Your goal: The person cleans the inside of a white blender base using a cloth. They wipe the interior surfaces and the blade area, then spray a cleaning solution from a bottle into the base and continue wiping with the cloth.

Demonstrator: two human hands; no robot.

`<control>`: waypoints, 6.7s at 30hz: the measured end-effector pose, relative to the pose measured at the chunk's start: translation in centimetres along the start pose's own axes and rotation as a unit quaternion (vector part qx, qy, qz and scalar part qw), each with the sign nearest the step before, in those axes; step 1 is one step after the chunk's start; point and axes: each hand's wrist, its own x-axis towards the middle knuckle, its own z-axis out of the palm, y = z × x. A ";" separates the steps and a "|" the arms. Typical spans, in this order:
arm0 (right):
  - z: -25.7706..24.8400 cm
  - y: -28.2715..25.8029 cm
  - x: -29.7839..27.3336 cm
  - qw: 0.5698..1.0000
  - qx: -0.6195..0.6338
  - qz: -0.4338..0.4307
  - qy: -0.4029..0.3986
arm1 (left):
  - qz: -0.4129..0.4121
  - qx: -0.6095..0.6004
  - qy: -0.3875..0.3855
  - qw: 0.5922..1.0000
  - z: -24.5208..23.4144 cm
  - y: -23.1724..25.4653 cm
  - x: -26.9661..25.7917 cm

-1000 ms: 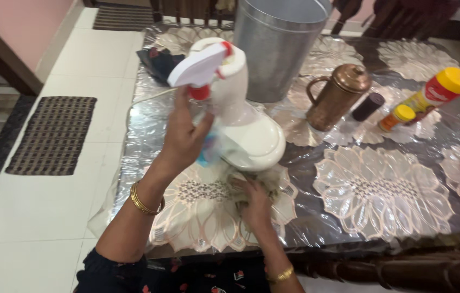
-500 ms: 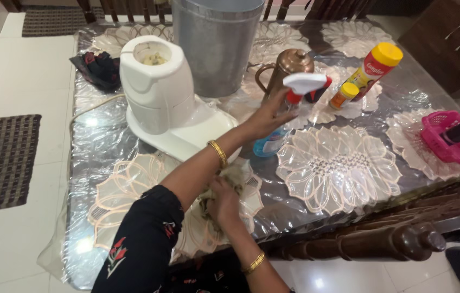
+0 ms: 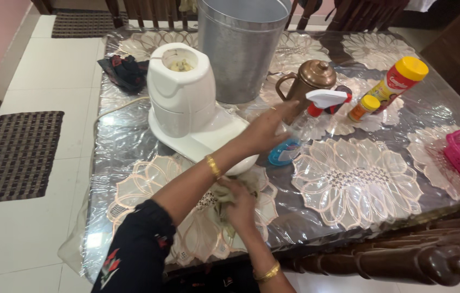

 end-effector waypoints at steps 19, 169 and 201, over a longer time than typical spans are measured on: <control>1.6 3.4 6.8 0.946 0.194 0.162 0.204 | -0.394 -0.126 0.158 0.897 -24.9 -9.9 -3.2; -4.5 -19.4 19.7 0.864 -0.240 -0.439 -0.061 | -0.068 0.163 0.169 0.970 -20.4 4.2 -13.6; -2.7 -22.5 18.8 0.700 -0.472 -0.508 -0.168 | -0.041 0.154 0.182 0.970 -20.0 4.6 -13.8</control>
